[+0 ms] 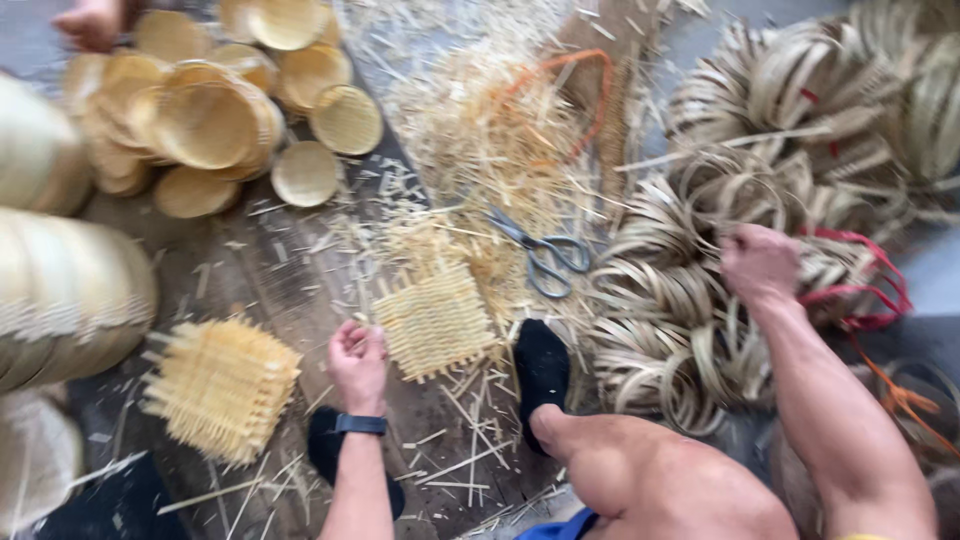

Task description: The person weaves small bamboo bowls by wrapping a thin bamboo strip around a square woven base and a wooden block mold. They use shears to trim the excess strip and then place the finished bowl aside. The process is repeated multiple times throughout the video.

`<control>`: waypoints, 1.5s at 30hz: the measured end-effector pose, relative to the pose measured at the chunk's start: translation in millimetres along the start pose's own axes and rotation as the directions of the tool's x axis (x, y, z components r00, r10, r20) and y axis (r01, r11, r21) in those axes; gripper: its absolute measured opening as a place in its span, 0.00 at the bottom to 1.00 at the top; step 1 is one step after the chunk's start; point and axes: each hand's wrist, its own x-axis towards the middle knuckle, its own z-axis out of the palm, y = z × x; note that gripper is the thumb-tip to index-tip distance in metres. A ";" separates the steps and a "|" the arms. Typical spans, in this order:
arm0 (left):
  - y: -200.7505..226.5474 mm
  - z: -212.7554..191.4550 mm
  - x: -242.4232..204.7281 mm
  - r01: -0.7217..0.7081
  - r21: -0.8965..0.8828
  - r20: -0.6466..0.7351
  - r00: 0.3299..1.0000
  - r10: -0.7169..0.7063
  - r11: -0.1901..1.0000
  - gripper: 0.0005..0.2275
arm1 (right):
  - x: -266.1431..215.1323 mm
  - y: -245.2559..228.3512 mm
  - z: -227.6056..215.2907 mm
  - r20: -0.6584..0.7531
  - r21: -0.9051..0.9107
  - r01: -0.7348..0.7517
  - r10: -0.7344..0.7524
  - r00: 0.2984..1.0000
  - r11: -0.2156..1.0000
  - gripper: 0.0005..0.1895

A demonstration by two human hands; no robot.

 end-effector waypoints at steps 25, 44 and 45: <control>196.8 24.4 -98.2 0.444 -0.569 0.566 0.822 -0.062 0.692 0.06 | 1.1 -404.4 -235.9 -0.127 0.653 0.711 -0.889 0.441 0.260 0.10; 168.9 28.6 -88.2 0.733 -0.249 0.627 0.620 -0.471 0.633 0.33 | -56.1 -430.4 -167.7 -0.151 0.423 0.868 -0.924 0.350 0.260 0.10; 168.0 28.0 -87.0 0.714 -0.268 0.602 0.648 -0.466 0.646 0.33 | -57.6 -431.7 -166.3 -0.160 0.437 0.858 -0.915 0.369 0.270 0.12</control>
